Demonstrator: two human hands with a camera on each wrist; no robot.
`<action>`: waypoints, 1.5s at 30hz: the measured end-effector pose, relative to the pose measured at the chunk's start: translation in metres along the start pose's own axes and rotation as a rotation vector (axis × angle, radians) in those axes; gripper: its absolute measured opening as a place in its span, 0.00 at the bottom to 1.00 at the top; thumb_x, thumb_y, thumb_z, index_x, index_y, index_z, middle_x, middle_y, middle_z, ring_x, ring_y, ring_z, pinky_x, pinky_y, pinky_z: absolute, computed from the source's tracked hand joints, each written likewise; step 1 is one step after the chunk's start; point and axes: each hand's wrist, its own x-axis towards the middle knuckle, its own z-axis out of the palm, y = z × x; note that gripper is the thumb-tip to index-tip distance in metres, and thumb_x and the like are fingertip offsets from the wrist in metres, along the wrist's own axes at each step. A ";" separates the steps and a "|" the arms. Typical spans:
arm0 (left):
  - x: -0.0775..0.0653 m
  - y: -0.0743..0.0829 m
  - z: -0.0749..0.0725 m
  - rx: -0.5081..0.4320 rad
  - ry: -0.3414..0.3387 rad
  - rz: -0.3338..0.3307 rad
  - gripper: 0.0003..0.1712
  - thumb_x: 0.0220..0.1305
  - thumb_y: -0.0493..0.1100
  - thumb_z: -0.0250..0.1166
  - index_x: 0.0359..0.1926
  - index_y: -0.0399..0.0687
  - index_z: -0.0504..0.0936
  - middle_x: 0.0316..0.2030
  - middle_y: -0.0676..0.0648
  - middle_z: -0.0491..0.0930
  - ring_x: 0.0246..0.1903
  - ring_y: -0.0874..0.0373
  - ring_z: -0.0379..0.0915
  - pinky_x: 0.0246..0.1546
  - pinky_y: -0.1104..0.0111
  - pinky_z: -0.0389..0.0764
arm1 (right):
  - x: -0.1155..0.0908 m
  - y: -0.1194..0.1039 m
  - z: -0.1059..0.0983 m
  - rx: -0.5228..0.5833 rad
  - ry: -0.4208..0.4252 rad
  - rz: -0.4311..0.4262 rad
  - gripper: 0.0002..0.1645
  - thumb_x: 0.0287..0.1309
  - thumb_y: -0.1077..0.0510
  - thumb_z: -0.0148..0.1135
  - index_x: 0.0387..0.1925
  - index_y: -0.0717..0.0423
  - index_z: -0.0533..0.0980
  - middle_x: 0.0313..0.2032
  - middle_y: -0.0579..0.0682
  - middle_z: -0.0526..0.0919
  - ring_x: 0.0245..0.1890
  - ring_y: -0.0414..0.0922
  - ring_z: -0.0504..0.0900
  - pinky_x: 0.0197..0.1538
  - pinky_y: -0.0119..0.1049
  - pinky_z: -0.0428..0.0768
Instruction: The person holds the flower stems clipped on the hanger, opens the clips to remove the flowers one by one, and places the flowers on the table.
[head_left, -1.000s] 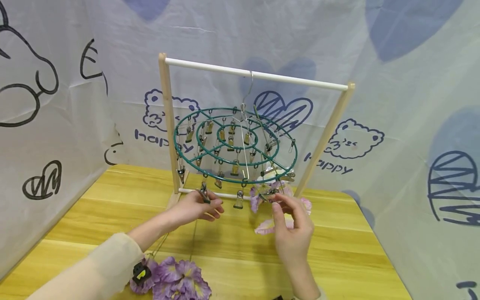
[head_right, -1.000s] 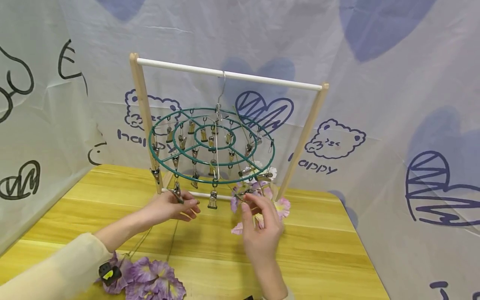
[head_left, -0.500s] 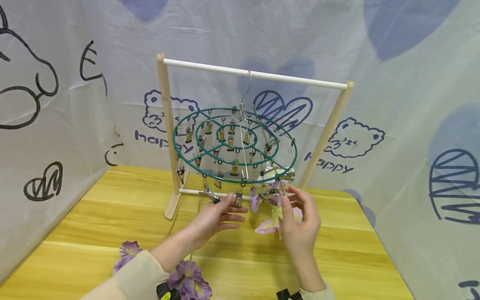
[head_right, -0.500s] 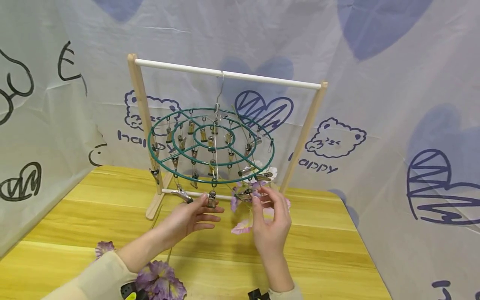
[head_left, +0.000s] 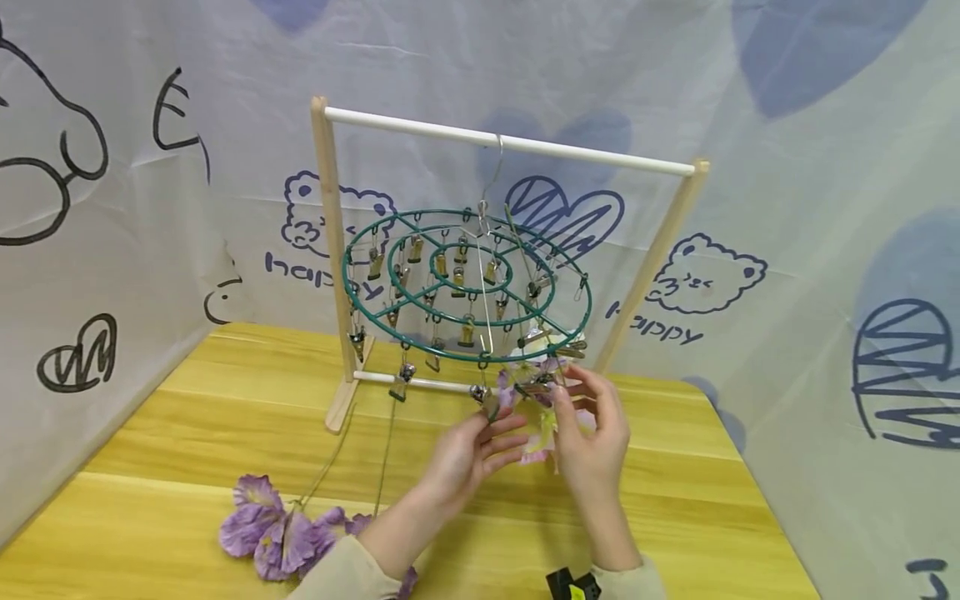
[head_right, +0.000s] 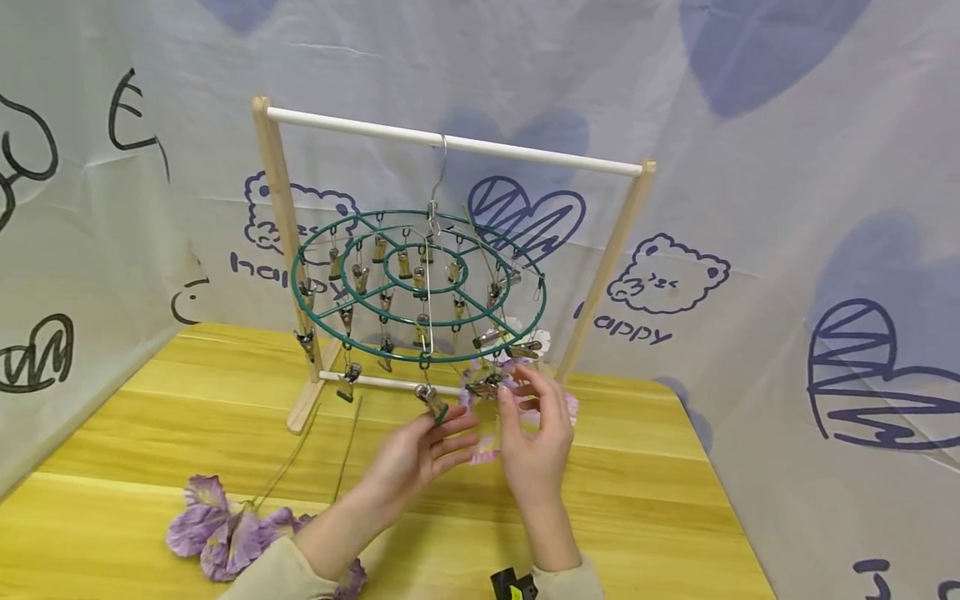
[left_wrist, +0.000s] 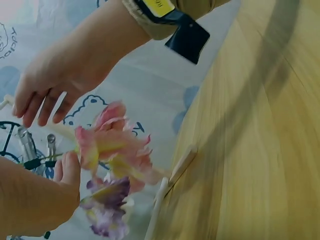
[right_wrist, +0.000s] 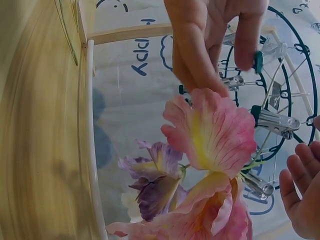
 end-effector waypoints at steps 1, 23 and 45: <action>0.002 -0.003 0.002 -0.004 0.014 0.014 0.27 0.84 0.42 0.40 0.71 0.25 0.61 0.67 0.26 0.71 0.58 0.44 0.79 0.63 0.59 0.83 | 0.001 -0.001 0.001 -0.004 0.001 -0.003 0.19 0.63 0.74 0.66 0.56 0.69 0.79 0.51 0.62 0.84 0.46 0.42 0.81 0.48 0.25 0.82; 0.044 -0.008 0.015 0.116 0.358 0.538 0.17 0.68 0.38 0.70 0.54 0.33 0.82 0.50 0.36 0.85 0.47 0.46 0.84 0.49 0.64 0.89 | 0.003 0.013 0.005 -0.044 -0.117 -0.004 0.20 0.62 0.68 0.71 0.56 0.63 0.82 0.51 0.58 0.87 0.45 0.57 0.84 0.52 0.35 0.82; 0.049 0.001 0.008 0.103 0.333 0.515 0.12 0.65 0.33 0.72 0.45 0.28 0.83 0.36 0.47 0.85 0.35 0.58 0.83 0.40 0.68 0.89 | 0.001 0.017 0.006 -0.056 -0.144 -0.034 0.15 0.60 0.69 0.72 0.50 0.63 0.84 0.40 0.55 0.89 0.40 0.53 0.85 0.51 0.34 0.82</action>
